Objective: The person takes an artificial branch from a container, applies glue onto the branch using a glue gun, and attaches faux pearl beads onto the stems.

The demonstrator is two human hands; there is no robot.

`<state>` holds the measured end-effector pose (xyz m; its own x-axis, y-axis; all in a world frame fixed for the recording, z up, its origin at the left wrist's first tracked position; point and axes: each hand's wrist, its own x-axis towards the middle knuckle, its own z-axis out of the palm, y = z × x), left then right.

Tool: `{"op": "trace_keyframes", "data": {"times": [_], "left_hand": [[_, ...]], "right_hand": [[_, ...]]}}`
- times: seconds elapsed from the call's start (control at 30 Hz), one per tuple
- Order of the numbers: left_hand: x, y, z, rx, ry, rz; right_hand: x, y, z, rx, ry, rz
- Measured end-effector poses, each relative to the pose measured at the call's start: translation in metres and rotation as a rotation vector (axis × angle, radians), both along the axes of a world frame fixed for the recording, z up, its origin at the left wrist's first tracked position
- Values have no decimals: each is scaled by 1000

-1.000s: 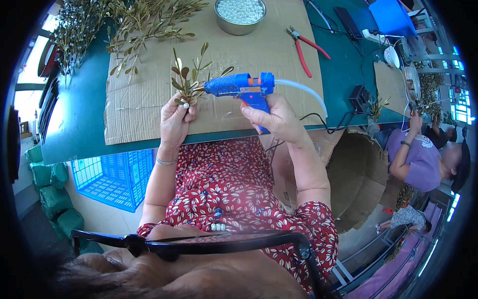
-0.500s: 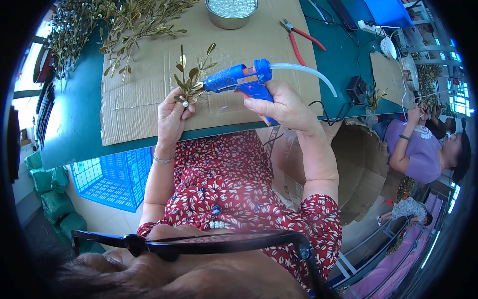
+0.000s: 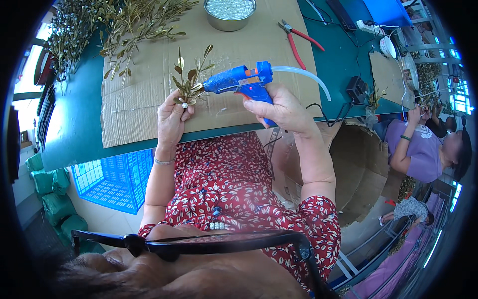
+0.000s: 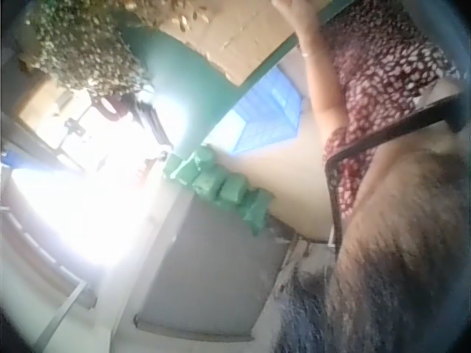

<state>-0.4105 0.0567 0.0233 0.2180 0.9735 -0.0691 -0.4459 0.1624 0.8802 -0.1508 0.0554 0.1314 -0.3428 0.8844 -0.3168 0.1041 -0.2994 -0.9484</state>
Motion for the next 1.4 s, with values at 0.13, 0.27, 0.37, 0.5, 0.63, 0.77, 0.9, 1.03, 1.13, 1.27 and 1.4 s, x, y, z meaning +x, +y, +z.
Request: {"op": "trace_keyframes", "data": {"times": [0.13,0.27,0.37,0.5,0.63,0.77,0.9,1.03,1.13,1.27,1.4], "left_hand": [[4,0,5,8,24,34],[4,0,-4,-26,-110,87],[2,2,-1,-48,-226,160],[-3,4,-4,-28,-444,259],[-4,5,-9,-52,-449,348],[0,6,-9,-47,-437,342],[4,5,0,-45,-395,360],[5,2,7,-67,-319,350],[3,1,4,-74,-300,268],[5,1,8,-55,-273,247],[9,3,5,-82,-287,256]], "right_hand": [[-3,-1,0,-9,4,-36],[1,-8,2,7,117,-112],[10,-11,1,96,447,-215],[37,14,-18,90,509,-296],[48,33,-59,-5,320,-386],[25,43,-62,11,66,-292],[12,52,-68,72,-198,-226],[9,73,-45,557,-809,-169],[11,127,-35,761,-682,-218],[-13,202,-21,790,-790,-24],[-23,242,-39,801,-956,170]]}}
